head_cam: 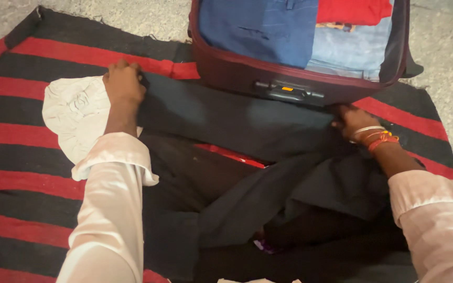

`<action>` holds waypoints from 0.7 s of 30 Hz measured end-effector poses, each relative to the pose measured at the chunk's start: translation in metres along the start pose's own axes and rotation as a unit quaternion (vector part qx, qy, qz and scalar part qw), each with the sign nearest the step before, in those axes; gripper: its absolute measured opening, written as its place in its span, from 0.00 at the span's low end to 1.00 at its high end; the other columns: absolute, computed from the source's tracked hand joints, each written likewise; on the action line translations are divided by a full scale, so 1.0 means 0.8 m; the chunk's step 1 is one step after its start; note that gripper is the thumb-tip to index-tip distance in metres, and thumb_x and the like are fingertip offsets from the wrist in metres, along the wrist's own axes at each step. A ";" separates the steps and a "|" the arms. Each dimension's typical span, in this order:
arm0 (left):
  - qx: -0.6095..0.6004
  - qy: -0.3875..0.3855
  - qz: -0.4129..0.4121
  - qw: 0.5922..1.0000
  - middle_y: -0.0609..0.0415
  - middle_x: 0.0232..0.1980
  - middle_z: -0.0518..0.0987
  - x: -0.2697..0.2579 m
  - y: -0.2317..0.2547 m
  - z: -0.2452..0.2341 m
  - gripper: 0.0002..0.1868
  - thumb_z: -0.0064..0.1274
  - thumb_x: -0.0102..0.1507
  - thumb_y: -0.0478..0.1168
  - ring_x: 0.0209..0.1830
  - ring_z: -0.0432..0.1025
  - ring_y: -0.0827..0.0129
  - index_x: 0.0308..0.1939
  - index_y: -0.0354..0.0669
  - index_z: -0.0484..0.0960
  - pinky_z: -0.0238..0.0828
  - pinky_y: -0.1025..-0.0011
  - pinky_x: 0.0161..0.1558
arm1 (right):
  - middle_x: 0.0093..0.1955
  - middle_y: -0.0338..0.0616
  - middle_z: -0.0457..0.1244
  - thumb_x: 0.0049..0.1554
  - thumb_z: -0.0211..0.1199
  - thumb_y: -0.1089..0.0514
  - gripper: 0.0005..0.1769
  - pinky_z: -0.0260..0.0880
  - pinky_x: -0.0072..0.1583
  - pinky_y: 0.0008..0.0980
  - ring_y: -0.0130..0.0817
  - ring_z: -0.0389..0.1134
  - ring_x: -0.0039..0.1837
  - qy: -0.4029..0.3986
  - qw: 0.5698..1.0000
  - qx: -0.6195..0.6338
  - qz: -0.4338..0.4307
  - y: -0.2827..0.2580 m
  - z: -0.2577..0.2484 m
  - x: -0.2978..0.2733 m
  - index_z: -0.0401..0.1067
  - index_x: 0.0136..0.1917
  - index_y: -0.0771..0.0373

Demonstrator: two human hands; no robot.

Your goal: The person folds several pairs of trousers and shirts by hand on their lap and places them into a suitcase.

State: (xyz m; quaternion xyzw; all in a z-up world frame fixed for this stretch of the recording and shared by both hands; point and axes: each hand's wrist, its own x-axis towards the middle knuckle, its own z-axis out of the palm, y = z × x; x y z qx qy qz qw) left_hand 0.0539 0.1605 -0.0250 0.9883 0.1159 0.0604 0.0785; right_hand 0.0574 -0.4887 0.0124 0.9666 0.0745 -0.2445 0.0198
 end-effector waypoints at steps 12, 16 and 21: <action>0.045 0.065 0.118 0.990 0.43 0.62 0.67 -0.009 0.027 -0.013 0.33 0.67 0.49 0.40 0.62 0.63 0.47 0.59 0.46 0.77 0.62 0.43 0.57 | 0.73 0.70 0.53 0.52 0.71 0.48 0.43 0.66 0.62 0.56 0.70 0.63 0.65 0.102 0.993 0.051 -0.013 -0.033 0.000 -0.032 0.56 0.73 0.65; -0.033 -0.104 0.177 0.978 0.46 0.67 0.68 -0.038 0.084 -0.037 0.27 0.65 0.57 0.44 0.68 0.64 0.45 0.60 0.51 0.77 0.67 0.45 0.63 | 0.81 0.65 0.42 0.50 0.69 0.41 0.48 0.63 0.68 0.55 0.70 0.58 0.71 0.047 0.986 0.050 -0.152 -0.071 -0.016 -0.062 0.53 0.76 0.61; 0.010 -0.331 0.274 0.903 0.47 0.72 0.63 -0.102 0.210 -0.035 0.39 0.59 0.59 0.63 0.73 0.59 0.43 0.71 0.59 0.68 0.64 0.39 0.64 | 0.87 0.53 0.32 0.59 0.58 0.36 0.43 0.56 0.75 0.50 0.61 0.52 0.79 -0.218 0.952 -0.074 -0.204 -0.125 0.006 -0.117 0.47 0.80 0.51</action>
